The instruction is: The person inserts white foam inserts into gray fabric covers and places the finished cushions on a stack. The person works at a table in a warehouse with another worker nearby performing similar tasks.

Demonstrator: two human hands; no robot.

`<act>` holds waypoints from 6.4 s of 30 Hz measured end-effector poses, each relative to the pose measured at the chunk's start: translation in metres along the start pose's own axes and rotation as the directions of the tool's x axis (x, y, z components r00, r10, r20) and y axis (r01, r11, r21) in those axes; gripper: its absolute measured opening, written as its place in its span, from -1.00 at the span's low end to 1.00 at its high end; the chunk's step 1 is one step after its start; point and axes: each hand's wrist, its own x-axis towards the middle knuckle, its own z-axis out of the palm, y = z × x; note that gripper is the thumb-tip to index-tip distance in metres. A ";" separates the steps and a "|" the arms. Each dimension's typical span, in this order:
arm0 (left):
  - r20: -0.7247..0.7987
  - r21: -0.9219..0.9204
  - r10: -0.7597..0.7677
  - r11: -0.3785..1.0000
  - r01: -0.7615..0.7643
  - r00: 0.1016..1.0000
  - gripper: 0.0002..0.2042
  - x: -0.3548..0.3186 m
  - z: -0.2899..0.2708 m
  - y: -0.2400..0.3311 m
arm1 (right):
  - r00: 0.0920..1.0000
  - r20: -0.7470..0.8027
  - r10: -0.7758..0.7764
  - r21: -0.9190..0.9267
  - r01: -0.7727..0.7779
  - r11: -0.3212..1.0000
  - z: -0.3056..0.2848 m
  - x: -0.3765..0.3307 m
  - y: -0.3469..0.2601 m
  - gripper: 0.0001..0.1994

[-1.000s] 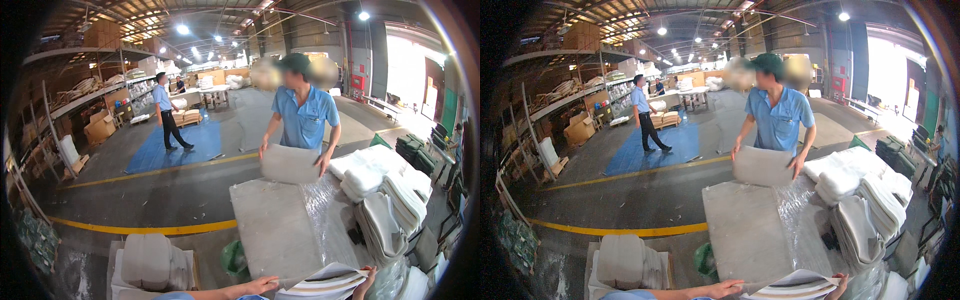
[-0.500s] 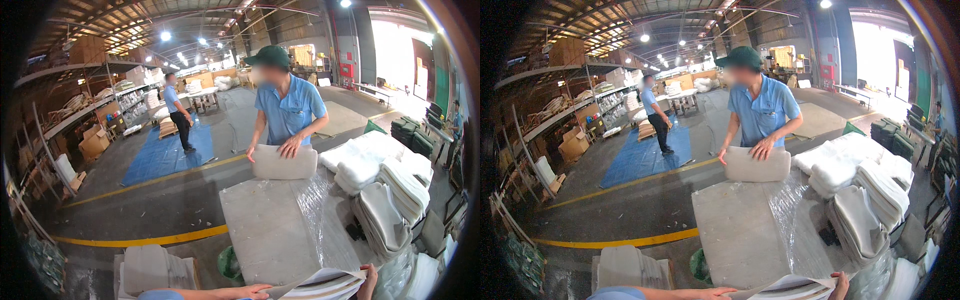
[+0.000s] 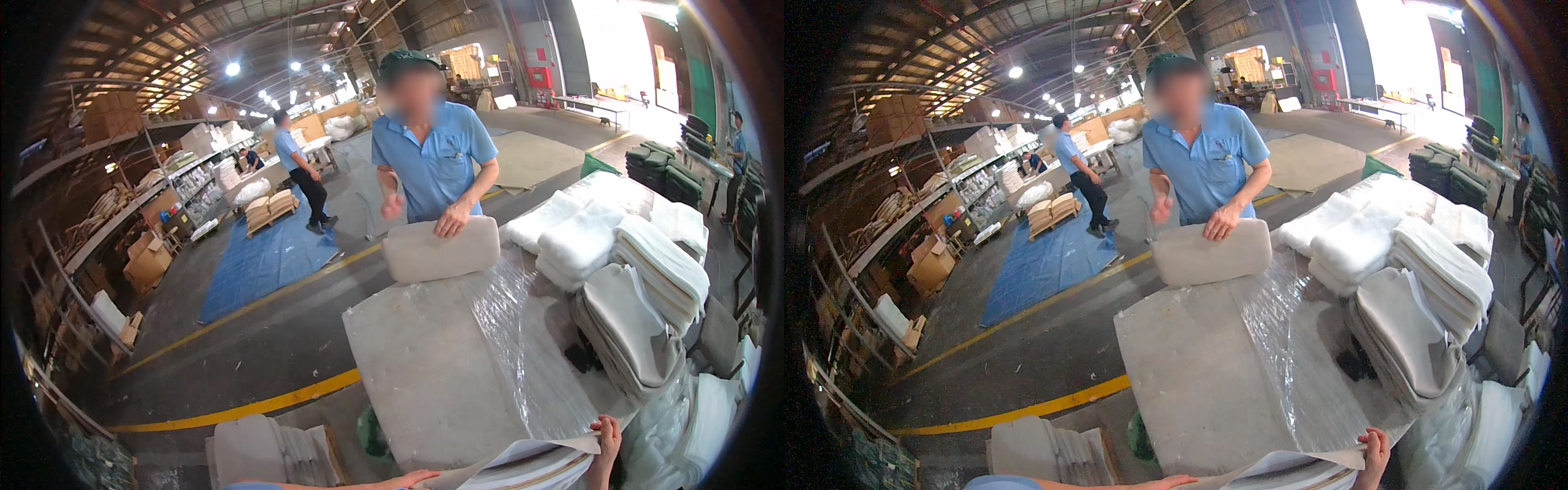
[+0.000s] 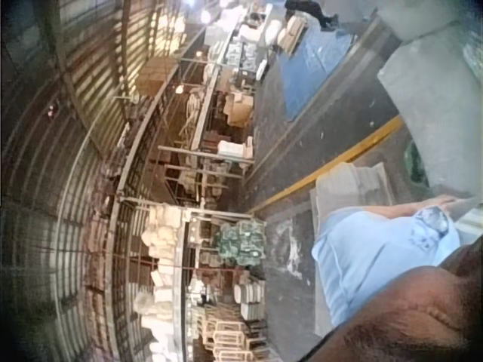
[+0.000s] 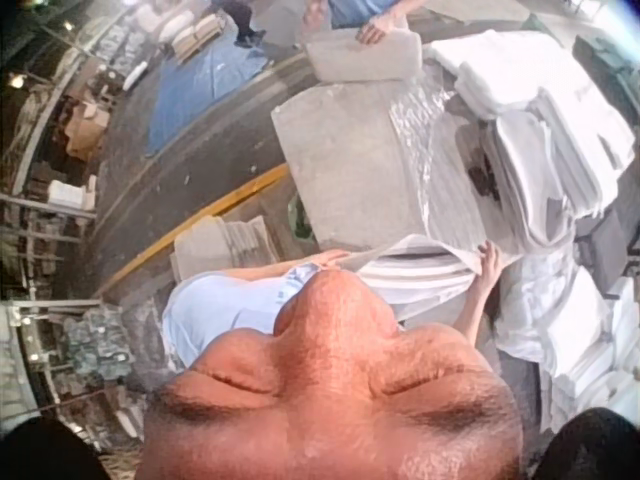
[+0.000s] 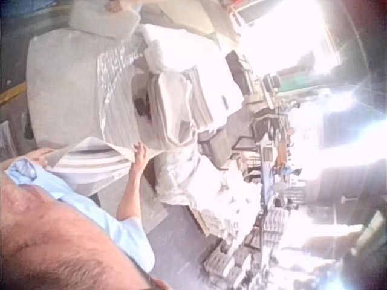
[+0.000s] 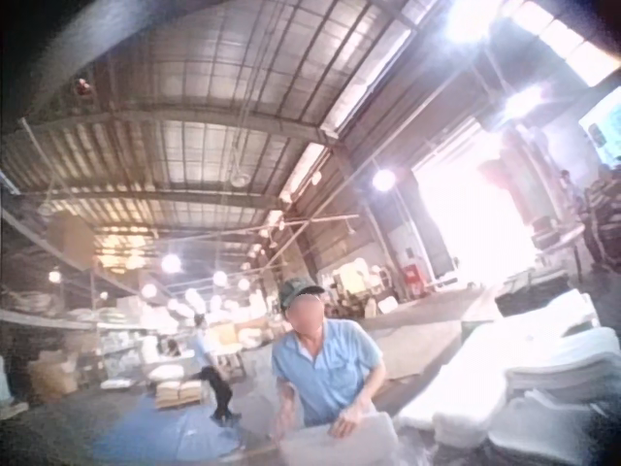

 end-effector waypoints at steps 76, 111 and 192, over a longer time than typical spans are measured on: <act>-0.052 -0.749 -0.440 0.611 0.256 0.897 -0.42 -0.044 0.072 -0.038 | 0.892 0.166 0.421 -0.087 -0.412 0.907 0.028 0.017 -0.050 -0.45; -0.357 -0.136 0.119 0.975 -0.178 0.926 -0.77 -0.085 0.032 -0.013 | 0.843 0.225 0.488 0.129 -0.522 0.843 -0.065 -0.162 0.003 -0.72; -0.352 0.761 0.148 0.620 0.191 0.924 -0.64 0.080 0.016 -0.024 | 0.892 0.039 0.450 -0.602 -0.339 0.723 0.064 -0.100 0.031 -0.69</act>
